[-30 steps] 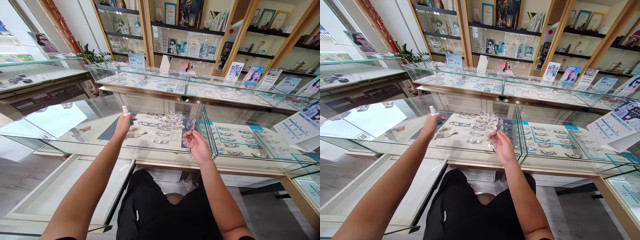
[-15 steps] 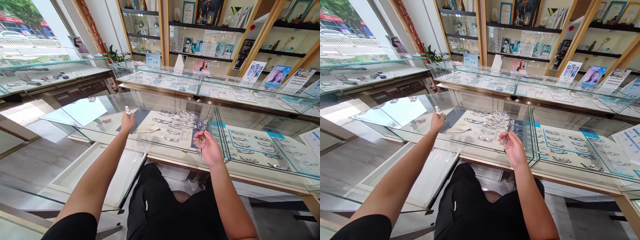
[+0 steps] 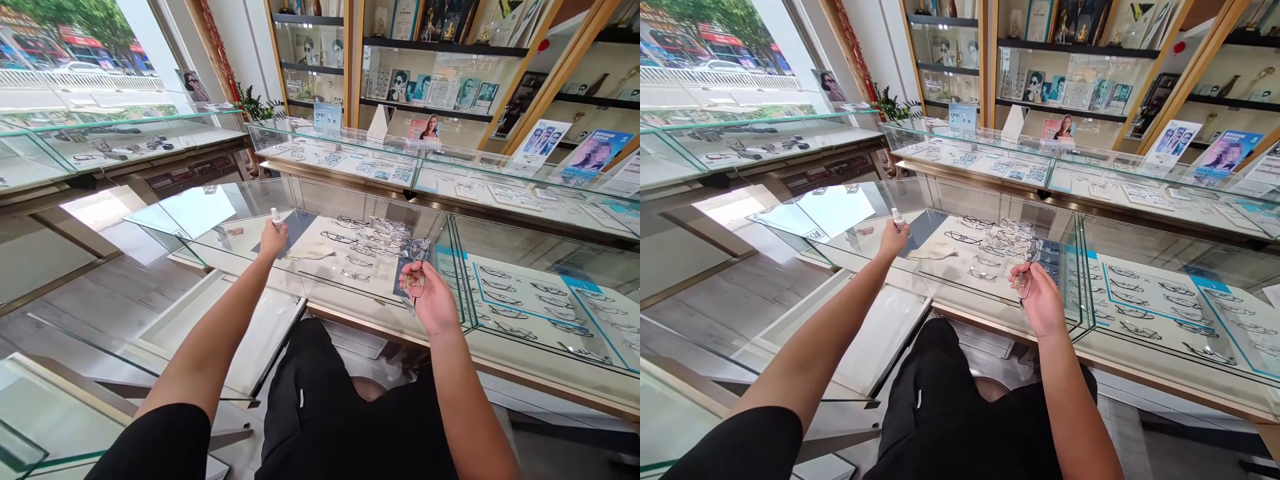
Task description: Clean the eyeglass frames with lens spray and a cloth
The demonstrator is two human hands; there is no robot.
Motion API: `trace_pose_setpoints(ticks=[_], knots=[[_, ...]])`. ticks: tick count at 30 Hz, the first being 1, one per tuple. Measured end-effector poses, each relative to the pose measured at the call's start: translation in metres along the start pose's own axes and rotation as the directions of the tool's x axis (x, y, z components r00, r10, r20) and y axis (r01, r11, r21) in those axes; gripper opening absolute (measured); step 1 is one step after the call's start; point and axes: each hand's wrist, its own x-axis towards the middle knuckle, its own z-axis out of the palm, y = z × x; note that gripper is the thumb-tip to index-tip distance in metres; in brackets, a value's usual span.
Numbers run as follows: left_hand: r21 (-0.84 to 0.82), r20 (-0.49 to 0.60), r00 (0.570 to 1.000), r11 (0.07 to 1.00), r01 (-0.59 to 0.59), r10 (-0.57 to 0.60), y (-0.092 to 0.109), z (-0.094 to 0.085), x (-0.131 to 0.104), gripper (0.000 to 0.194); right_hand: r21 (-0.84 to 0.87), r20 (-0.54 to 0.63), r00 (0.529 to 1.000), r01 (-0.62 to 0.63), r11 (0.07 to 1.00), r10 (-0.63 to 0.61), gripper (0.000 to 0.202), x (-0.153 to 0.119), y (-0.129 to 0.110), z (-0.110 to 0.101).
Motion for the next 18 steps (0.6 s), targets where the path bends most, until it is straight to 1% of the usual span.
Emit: trace_pose_setpoints(ticks=[2, 3, 4, 5, 7, 8, 9, 10, 11, 12, 13, 14, 15, 16, 17, 18], knots=[[-0.011, -0.001, 1.0, 1.0, 0.007, -0.007, 0.004, -0.001, -0.003, 0.045, -0.001, 0.005, 1.0, 0.002, 1.0, -0.002, 0.021, -0.001, 0.0, -0.001], [-0.016, -0.031, 0.999, 1.0, 0.006, -0.006, 0.007, -0.002, -0.006, 0.052, 0.001, 0.005, 1.0, 0.002, 1.0, -0.002, 0.021, -0.001, 0.0, -0.001], [-0.014, -0.1, 0.995, 1.0, -0.002, 0.0, 0.011, -0.004, -0.011, 0.058, 0.004, 0.003, 1.0, 0.002, 1.0, -0.002, 0.021, -0.001, -0.001, -0.001], [-0.004, -0.201, 0.98, 1.0, -0.014, 0.013, 0.016, -0.005, -0.016, 0.061, 0.009, 0.0, 1.0, 0.002, 1.0, -0.002, 0.02, -0.001, -0.001, -0.002], [0.038, -0.405, 0.912, 0.998, -0.057, 0.067, 0.028, -0.009, -0.031, 0.057, 0.024, -0.005, 1.0, -0.003, 1.0, 0.003, 0.019, -0.002, -0.002, -0.002], [0.065, -0.451, 0.885, 0.994, -0.093, 0.113, 0.035, -0.01, -0.041, 0.05, 0.031, -0.008, 1.0, -0.008, 0.999, 0.008, 0.019, -0.002, -0.002, -0.003], [0.091, -0.43, 0.887, 0.985, -0.144, 0.169, 0.042, -0.01, -0.051, 0.043, 0.037, -0.013, 1.0, -0.012, 0.999, 0.012, 0.019, -0.001, -0.002, -0.003], [0.113, -0.337, 0.911, 0.971, -0.21, 0.236, 0.048, -0.01, -0.061, 0.034, 0.041, -0.018, 1.0, -0.014, 0.999, 0.014, 0.019, -0.001, -0.002, -0.003], [0.133, -0.198, 0.931, 0.95, -0.284, 0.306, 0.053, -0.009, -0.072, 0.027, 0.044, -0.023, 1.0, -0.014, 0.999, 0.015, 0.019, -0.001, -0.002, -0.004], [0.153, -0.041, 0.927, 0.919, -0.363, 0.373, 0.056, -0.007, -0.082, 0.022, 0.045, -0.026, 1.0, -0.013, 0.999, 0.014, 0.019, -0.002, -0.002, -0.004], [0.176, 0.107, 0.896, 0.879, -0.443, 0.43, 0.058, -0.004, -0.091, 0.021, 0.045, -0.026, 1.0, -0.011, 0.999, 0.012, 0.019, -0.002, -0.002, -0.005], [0.202, 0.23, 0.85, 0.831, -0.518, 0.474, 0.058, -0.001, -0.098, 0.025, 0.042, -0.022, 1.0, -0.008, 0.999, 0.009, 0.019, -0.002, -0.002, -0.005], [0.229, 0.32, 0.8, 0.778, -0.584, 0.507, 0.057, 0.002, -0.104, 0.032, 0.038, -0.017, 1.0, -0.006, 0.999, 0.006, 0.02, -0.003, -0.001, -0.006], [0.254, 0.378, 0.76, 0.73, -0.635, 0.529, 0.055, 0.005, -0.108, 0.04, 0.032, -0.012, 1.0, -0.003, 0.999, 0.004, 0.02, -0.004, -0.001, -0.007], [0.276, 0.414, 0.731, 0.691, -0.668, 0.542, 0.051, 0.008, -0.111, 0.044, 0.027, -0.008, 1.0, -0.001, 1.0, 0.001, 0.02, -0.005, -0.001, -0.008], [0.295, 0.431, 0.717, 0.665, -0.686, 0.548, 0.048, 0.011, -0.111, 0.043, 0.024, -0.006, 1.0, 0.002, 1.0, -0.002, 0.021, -0.006, -0.001, -0.009]])
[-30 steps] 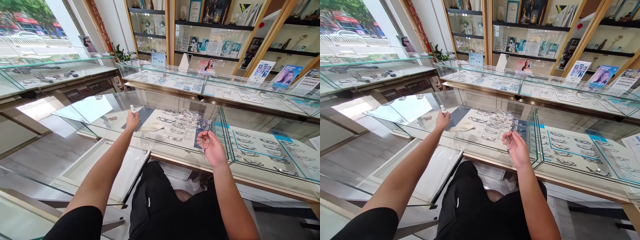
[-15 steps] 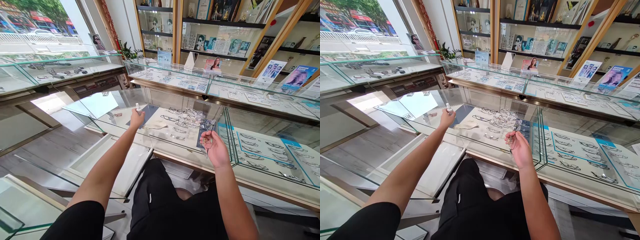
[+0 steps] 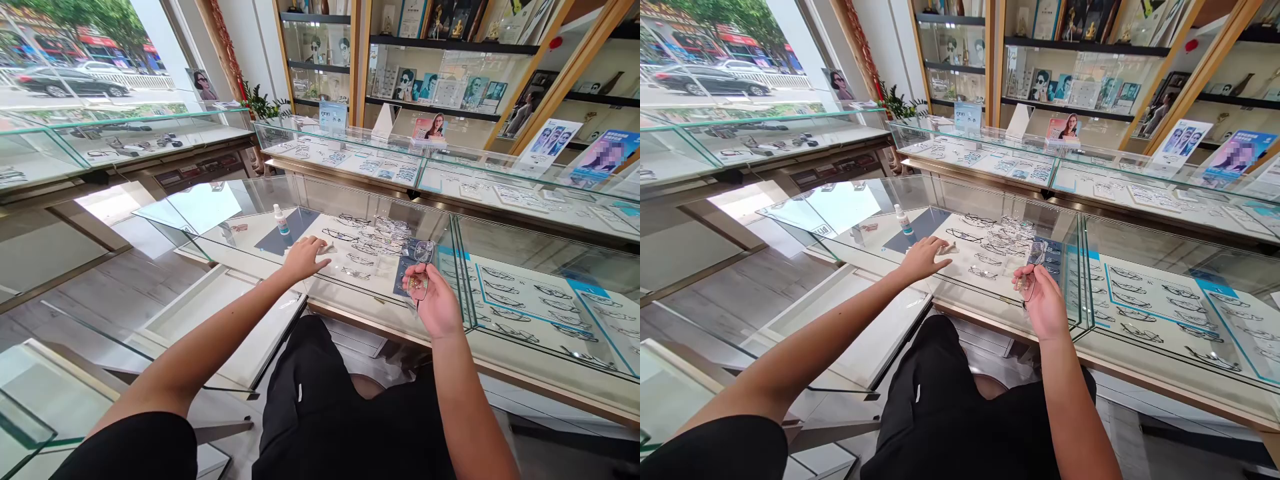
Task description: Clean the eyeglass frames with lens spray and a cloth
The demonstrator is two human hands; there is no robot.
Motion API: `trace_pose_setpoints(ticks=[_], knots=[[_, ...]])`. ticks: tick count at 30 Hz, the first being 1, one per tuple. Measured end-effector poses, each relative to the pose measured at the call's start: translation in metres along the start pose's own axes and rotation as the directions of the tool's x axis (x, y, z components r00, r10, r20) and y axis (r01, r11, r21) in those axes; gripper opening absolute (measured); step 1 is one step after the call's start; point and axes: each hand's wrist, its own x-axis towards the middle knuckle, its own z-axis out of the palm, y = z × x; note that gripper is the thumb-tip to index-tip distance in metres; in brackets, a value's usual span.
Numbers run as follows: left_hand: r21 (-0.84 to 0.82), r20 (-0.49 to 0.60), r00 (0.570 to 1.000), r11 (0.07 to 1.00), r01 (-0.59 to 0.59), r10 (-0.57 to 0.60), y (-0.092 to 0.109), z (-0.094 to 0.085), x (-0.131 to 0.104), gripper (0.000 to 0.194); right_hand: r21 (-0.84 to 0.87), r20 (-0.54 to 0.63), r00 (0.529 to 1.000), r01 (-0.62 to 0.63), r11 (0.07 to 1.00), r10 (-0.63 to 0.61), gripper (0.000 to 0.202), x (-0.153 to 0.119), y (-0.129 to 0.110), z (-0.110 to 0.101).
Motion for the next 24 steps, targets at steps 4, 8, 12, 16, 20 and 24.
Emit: trace_pose_setpoints(ticks=[4, 8, 12, 16, 20, 24], knots=[[0.043, -0.019, 0.999, 0.999, 0.031, -0.03, -0.01, 0.008, 0.002, 0.025, -0.002, 0.006, 1.0, 0.01, 1.0, -0.01, 0.022, -0.003, 0.0, -0.005], [-0.081, -0.059, 0.992, 0.991, 0.104, -0.109, -0.011, -0.002, 0.006, 0.03, -0.003, 0.013, 1.0, 0.028, 1.0, -0.028, 0.022, -0.004, -0.001, -0.009], [-0.434, -0.051, 0.963, 0.875, 0.216, -0.264, 0.004, -0.023, 0.009, 0.041, 0.002, 0.017, 0.999, 0.032, 0.999, -0.033, 0.021, -0.003, -0.001, -0.01], [-0.778, 0.046, 0.957, 0.59, 0.215, -0.288, 0.034, -0.044, 0.012, 0.049, 0.013, 0.033, 0.999, 0.028, 1.0, -0.028, 0.022, 0.0, 0.001, -0.007], [-0.933, 0.246, 0.939, 0.204, 0.297, -0.242, 0.071, -0.055, 0.01, 0.049, 0.02, 0.038, 0.999, 0.032, 0.999, -0.033, 0.022, 0.001, 0.002, -0.002], [-0.924, 0.383, 0.916, -0.043, 0.381, -0.116, 0.101, -0.058, 0.012, 0.031, 0.025, 0.048, 0.998, 0.033, 0.999, -0.034, 0.021, 0.001, 0.003, 0.001]])
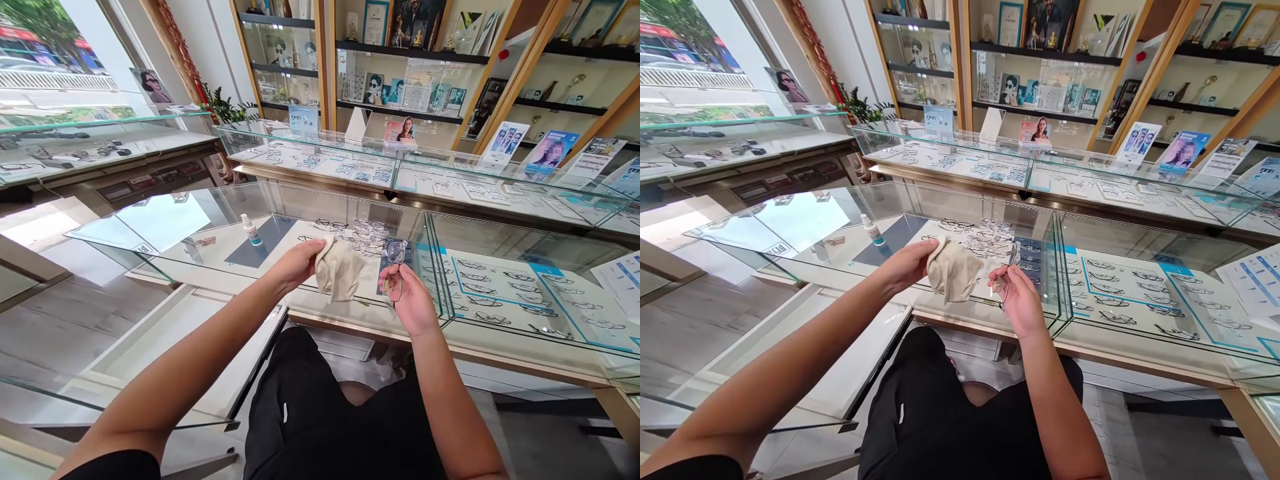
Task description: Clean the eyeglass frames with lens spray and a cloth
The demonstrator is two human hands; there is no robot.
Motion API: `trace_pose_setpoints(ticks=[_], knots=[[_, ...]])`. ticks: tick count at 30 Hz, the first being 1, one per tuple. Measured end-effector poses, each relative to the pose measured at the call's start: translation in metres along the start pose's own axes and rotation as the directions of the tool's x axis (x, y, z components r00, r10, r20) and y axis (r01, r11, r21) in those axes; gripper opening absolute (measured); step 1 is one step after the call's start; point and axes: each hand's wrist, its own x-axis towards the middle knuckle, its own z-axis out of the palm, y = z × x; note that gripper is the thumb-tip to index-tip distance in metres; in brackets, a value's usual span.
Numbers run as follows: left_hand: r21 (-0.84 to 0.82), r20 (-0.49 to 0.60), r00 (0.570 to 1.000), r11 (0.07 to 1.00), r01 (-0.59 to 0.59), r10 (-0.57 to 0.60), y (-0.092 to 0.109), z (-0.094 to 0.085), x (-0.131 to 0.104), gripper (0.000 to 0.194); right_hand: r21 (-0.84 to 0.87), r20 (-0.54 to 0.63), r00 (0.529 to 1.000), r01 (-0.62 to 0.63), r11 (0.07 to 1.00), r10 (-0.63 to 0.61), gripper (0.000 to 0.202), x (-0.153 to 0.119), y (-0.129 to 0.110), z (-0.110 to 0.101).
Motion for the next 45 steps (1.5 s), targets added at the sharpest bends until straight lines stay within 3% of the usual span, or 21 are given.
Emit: trace_pose_setpoints(ticks=[4, 6, 8, 9, 10, 12, 14, 15, 16, 17, 19, 23, 25, 27, 30, 33, 35, 38, 41, 45], knots=[[-0.066, 0.107, 0.994, 0.997, 0.028, -0.021, -0.016, 0.028, 0.006, 0.027, 0.0, 0.016, 1.0, -0.01, 1.0, 0.01, 0.021, 0.002, 0.007, 0.003], [0.034, 0.103, 0.991, 0.996, -0.083, 0.079, -0.048, 0.043, 0.004, 0.031, 0.0, 0.025, 1.0, -0.016, 1.0, 0.016, 0.021, 0.004, 0.01, 0.004], [0.264, 0.074, 0.942, 0.904, -0.335, 0.328, -0.101, 0.055, -0.005, 0.034, 0.001, 0.023, 1.0, 0.002, 1.0, -0.002, 0.021, 0.007, 0.011, 0.004], [0.436, 0.115, 0.885, 0.778, -0.453, 0.451, -0.133, 0.058, -0.012, 0.034, -0.002, 0.008, 1.0, 0.029, 1.0, -0.029, 0.021, 0.008, 0.009, 0.003], [0.581, 0.286, 0.826, 0.598, -0.552, 0.485, -0.167, 0.057, -0.019, 0.032, -0.01, -0.015, 0.998, 0.061, 0.998, -0.062, 0.02, 0.009, 0.006, 0.001], [0.686, 0.634, 0.702, 0.185, -0.704, 0.324, -0.23, 0.047, -0.028, 0.032, -0.036, -0.05, 0.992, 0.112, 0.993, -0.114, 0.02, 0.008, -0.002, -0.005], [0.621, 0.783, 0.618, -0.138, -0.772, 0.063, -0.277, 0.027, -0.027, 0.031, -0.055, -0.046, 0.989, 0.136, 0.989, -0.138, 0.02, 0.003, -0.013, -0.011], [0.57, 0.807, 0.59, -0.234, -0.788, -0.019, -0.294, 0.016, -0.022, 0.038, -0.064, -0.041, 0.989, 0.142, 0.988, -0.145, 0.02, -0.001, -0.018, -0.013], [0.557, 0.808, 0.589, -0.304, -0.773, -0.02, -0.306, 0.006, -0.016, 0.042, -0.079, -0.04, 0.988, 0.144, 0.986, -0.148, 0.021, -0.005, -0.022, -0.016], [0.559, 0.804, 0.594, -0.344, -0.754, 0.004, -0.314, -0.004, -0.009, 0.041, -0.101, -0.035, 0.989, 0.141, 0.985, -0.145, 0.021, -0.009, -0.025, -0.018], [0.522, 0.829, 0.558, -0.345, -0.78, -0.007, -0.32, -0.019, 0.007, 0.032, -0.124, -0.037, 0.987, 0.149, 0.981, -0.154, 0.022, -0.016, -0.03, -0.021], [0.412, 0.889, 0.452, -0.301, -0.86, -0.075, -0.31, -0.033, 0.027, 0.014, -0.121, -0.043, 0.986, 0.156, 0.98, -0.163, 0.021, -0.021, -0.032, -0.022], [0.391, 0.896, 0.435, -0.299, -0.871, -0.095, -0.304, -0.032, 0.028, 0.014, -0.114, -0.04, 0.988, 0.145, 0.983, -0.15, 0.021, -0.021, -0.031, -0.021], [0.423, 0.878, 0.471, -0.319, -0.848, -0.089, -0.299, -0.025, 0.022, 0.018, -0.11, -0.035, 0.991, 0.126, 0.986, -0.13, 0.022, -0.02, -0.031, -0.021], [0.532, 0.806, 0.589, -0.365, -0.764, -0.058, -0.289, -0.003, 0.002, 0.02, -0.116, -0.035, 0.994, 0.103, 0.988, -0.108, 0.023, -0.018, -0.03, -0.021], [0.607, 0.745, 0.664, -0.357, -0.71, -0.056, -0.261, 0.022, -0.022, 0.017, -0.125, -0.037, 0.993, 0.104, 0.987, -0.109, 0.023, -0.015, -0.031, -0.021], [0.685, 0.7, 0.71, -0.205, -0.699, -0.082, -0.228, 0.036, -0.035, 0.018, -0.126, -0.038, 0.993, 0.107, 0.986, -0.112, 0.023, -0.013, -0.031, -0.02], [0.738, 0.672, 0.725, 0.216, -0.639, -0.152, -0.163, 0.049, -0.049, 0.025, -0.12, -0.034, 0.993, 0.109, 0.987, -0.114, 0.023, -0.012, -0.032, -0.019], [0.714, 0.602, 0.758, 0.594, -0.37, -0.252, -0.1, 0.052, -0.053, 0.035, -0.105, -0.021, 0.993, 0.113, 0.988, -0.116, 0.023, -0.013, -0.032, -0.018], [0.568, 0.465, 0.872, 0.807, -0.164, -0.15, -0.046, 0.049, -0.046, 0.036, -0.089, -0.005, 0.994, 0.111, 0.99, -0.112, 0.023, -0.014, -0.033, -0.017]])
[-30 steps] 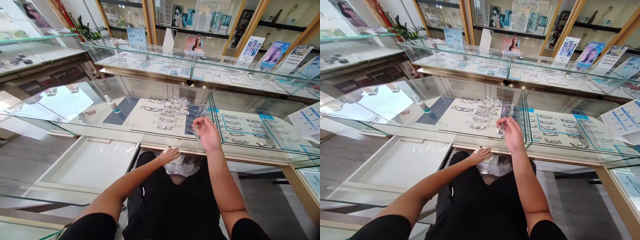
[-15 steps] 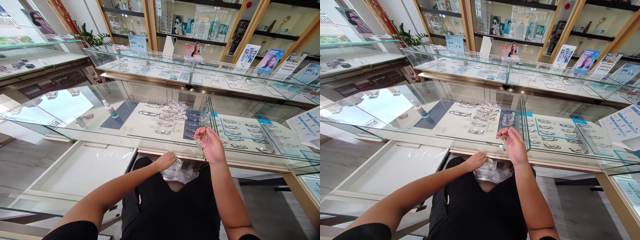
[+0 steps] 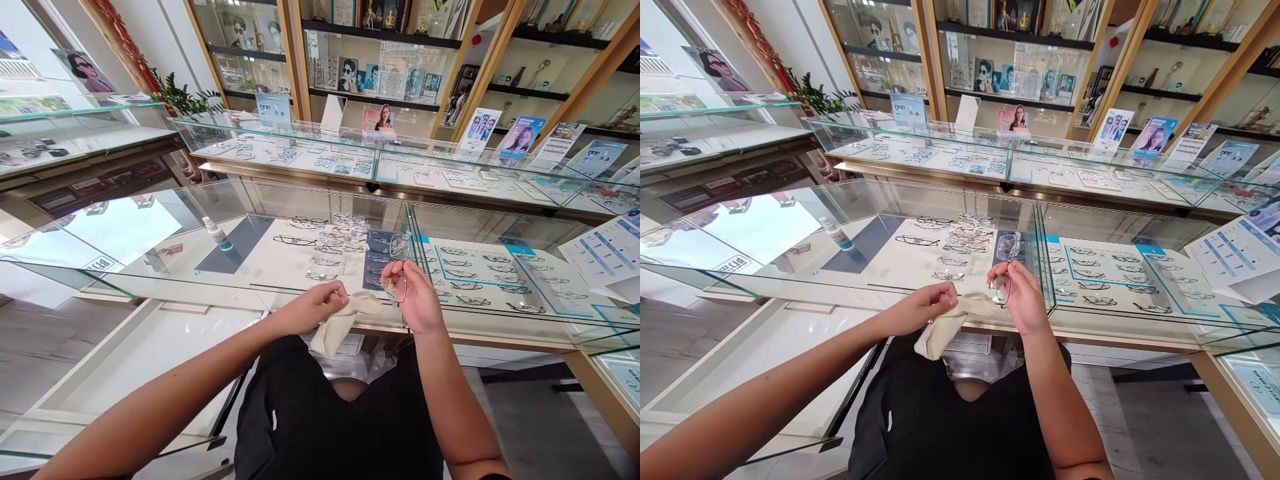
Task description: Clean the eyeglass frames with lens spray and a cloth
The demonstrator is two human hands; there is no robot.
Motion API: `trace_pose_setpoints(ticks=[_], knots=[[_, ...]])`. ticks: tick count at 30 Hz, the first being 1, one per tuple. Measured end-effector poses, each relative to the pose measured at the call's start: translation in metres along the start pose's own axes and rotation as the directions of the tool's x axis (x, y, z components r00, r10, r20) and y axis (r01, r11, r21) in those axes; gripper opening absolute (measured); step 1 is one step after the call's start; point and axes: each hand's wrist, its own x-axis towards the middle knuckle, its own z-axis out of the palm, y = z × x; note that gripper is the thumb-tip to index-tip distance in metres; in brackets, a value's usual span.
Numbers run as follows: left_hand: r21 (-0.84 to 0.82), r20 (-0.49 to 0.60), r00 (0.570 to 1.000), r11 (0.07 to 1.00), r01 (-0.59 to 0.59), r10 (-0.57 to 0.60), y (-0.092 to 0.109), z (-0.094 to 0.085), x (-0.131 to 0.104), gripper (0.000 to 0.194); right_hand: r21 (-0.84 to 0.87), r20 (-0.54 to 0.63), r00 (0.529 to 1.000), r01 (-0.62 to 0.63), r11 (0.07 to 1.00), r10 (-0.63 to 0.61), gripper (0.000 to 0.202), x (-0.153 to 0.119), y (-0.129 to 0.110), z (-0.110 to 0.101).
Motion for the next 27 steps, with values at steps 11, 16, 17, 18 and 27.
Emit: trace_pose_setpoints(ticks=[11, 16, 17, 18, 27], knots=[[0.061, -0.386, 0.897, 0.976, -0.209, 0.216, 0.011, -0.043, 0.042, 0.03, -0.011, 0.014, 1.0, -0.007, 1.0, 0.007, 0.023, 0.002, 0.002, 0.003], [0.474, -0.359, 0.893, 0.878, -0.074, 0.27, 0.001, -0.05, 0.053, 0.018, -0.017, 0.015, 1.0, 0.0, 1.0, 0.0, 0.022, 0.002, 0.003, 0.002], [0.526, -0.333, 0.903, 0.848, -0.06, 0.27, -0.002, -0.052, 0.054, 0.018, -0.022, 0.012, 1.0, 0.001, 1.0, -0.001, 0.022, 0.002, 0.003, 0.002], [0.577, -0.299, 0.913, 0.815, -0.057, 0.276, -0.005, -0.054, 0.055, 0.02, -0.026, 0.01, 1.0, 0.001, 1.0, 0.0, 0.022, 0.002, 0.003, 0.002], [0.772, -0.234, 0.931, 0.636, 0.003, 0.28, -0.016, -0.07, 0.056, 0.027, 0.008, 0.026, 1.0, -0.012, 1.0, 0.012, 0.022, 0.005, 0.007, 0.002]])
